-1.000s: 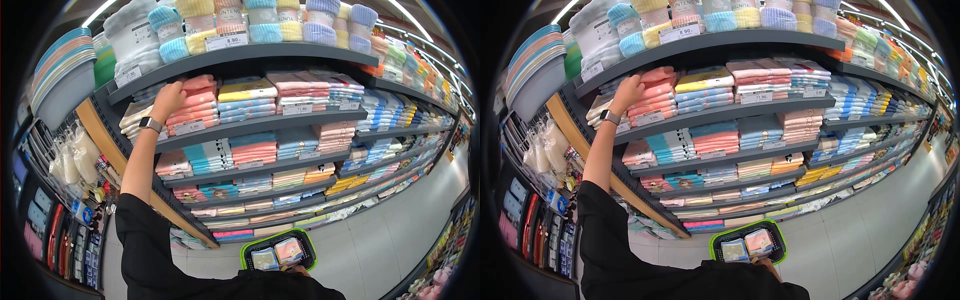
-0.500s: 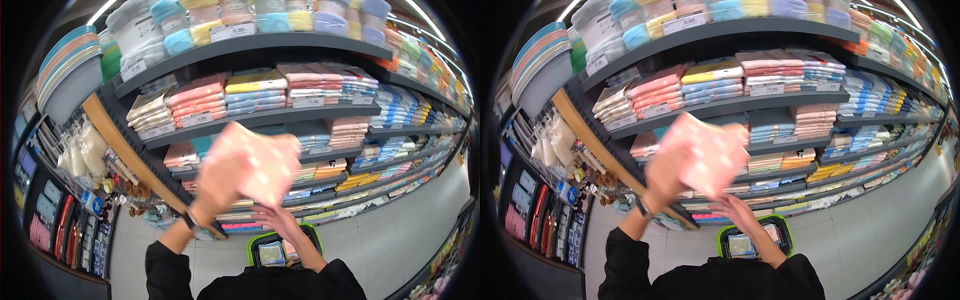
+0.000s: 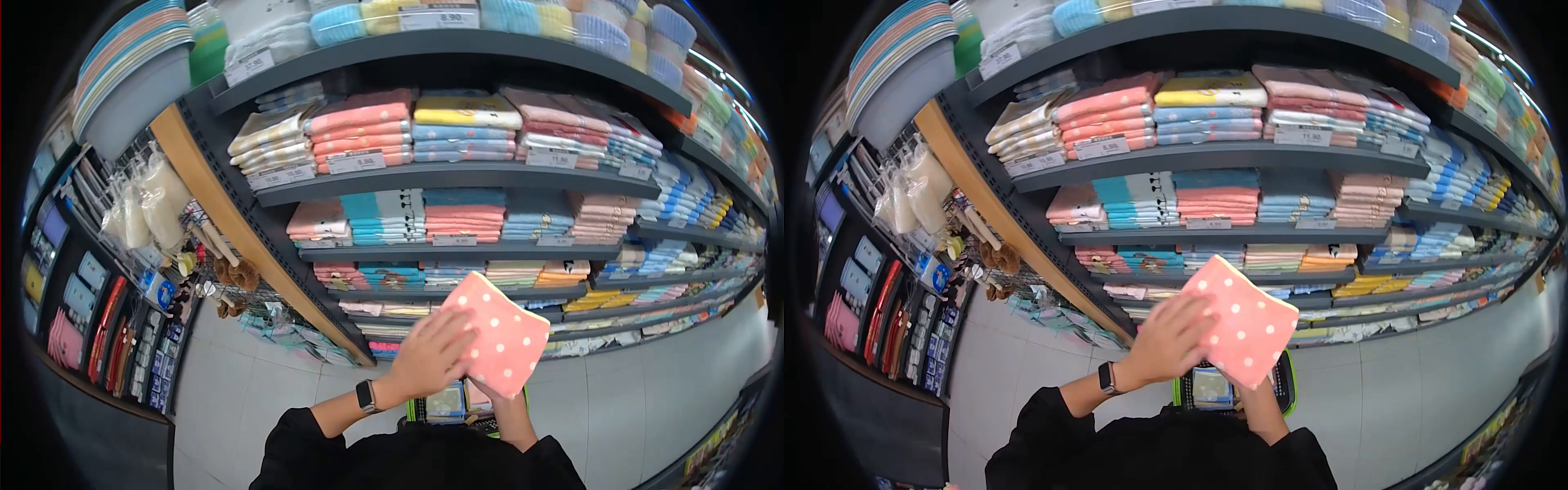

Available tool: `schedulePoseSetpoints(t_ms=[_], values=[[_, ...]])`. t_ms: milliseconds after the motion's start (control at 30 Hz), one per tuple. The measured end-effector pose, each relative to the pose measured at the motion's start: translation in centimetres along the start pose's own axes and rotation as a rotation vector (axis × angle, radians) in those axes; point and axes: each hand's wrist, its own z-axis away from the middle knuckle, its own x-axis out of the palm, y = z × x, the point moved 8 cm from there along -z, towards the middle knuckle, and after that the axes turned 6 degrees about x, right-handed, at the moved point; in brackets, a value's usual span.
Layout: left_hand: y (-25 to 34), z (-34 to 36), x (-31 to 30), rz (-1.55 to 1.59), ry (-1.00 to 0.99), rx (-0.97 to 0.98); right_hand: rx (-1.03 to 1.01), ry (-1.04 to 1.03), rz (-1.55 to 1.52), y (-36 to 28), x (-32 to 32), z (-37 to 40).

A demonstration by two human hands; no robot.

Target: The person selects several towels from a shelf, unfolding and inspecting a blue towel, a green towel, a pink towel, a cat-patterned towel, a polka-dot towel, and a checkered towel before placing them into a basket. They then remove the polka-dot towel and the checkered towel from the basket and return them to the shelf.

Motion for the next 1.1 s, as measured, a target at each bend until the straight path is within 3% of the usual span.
schedulePoseSetpoints(t_ms=[67, 100, 133, 200, 267, 333, 533, 600, 667, 733, 800, 867, 1033, 1100], values=[[-2.0, 0.1, -1.9, -0.129, 0.137, -0.196, -0.056, 0.084, 0.090, -0.6, -0.3, 0.2], [-3.2, 0.4, -2.2, -0.045, 0.179, -0.306, -0.073, 0.123, 0.135, -0.8, -0.4, 0.4], [-3.4, 0.5, -2.1, -0.048, 0.181, -0.306, -0.087, 0.161, 0.181, -0.9, -0.5, 0.6], [-7.0, 2.7, 1.5, 0.880, 0.256, -0.731, -0.118, 0.240, 0.275, -1.3, -0.6, 1.0], [-7.7, 3.2, 2.6, 0.960, 0.254, -0.644, -0.149, 0.321, 0.369, -1.7, -0.6, 1.4], [-7.1, 4.6, 4.8, 1.294, 0.180, -0.794, -0.180, 0.398, 0.463, -2.2, -0.5, 1.8], [-7.9, 7.2, 3.8, 1.265, 0.442, -0.802, -0.242, 0.641, 0.742, -3.2, 0.5, 3.0], [-8.0, 7.5, 3.2, 1.231, 0.440, -0.807, -0.241, 0.682, 0.789, -3.2, 1.4, 3.1], [-8.1, 8.0, 2.9, 1.199, 0.432, -0.811, -0.209, 0.471, 0.431, -2.0, 3.1, 2.2], [-8.1, 8.3, 3.1, 1.087, 0.373, -0.760, -0.228, 0.486, 0.500, -2.0, 2.2, 3.3], [-8.0, 8.7, 3.5, 1.067, 0.399, -0.781, -0.117, 0.597, 0.968, -1.5, 2.2, 3.8], [-8.2, 8.7, 3.9, 1.056, 0.416, -0.773, -0.121, 0.652, 0.986, -0.2, 5.0, 2.6], [-9.0, 9.1, 3.0, 0.976, 0.584, -0.777, -0.183, 0.723, 1.031, -1.0, 3.3, 3.2], [-8.7, 8.5, 2.9, 0.961, 0.564, -0.758, -0.200, 0.754, 1.011, -1.1, 3.2, 3.7]])
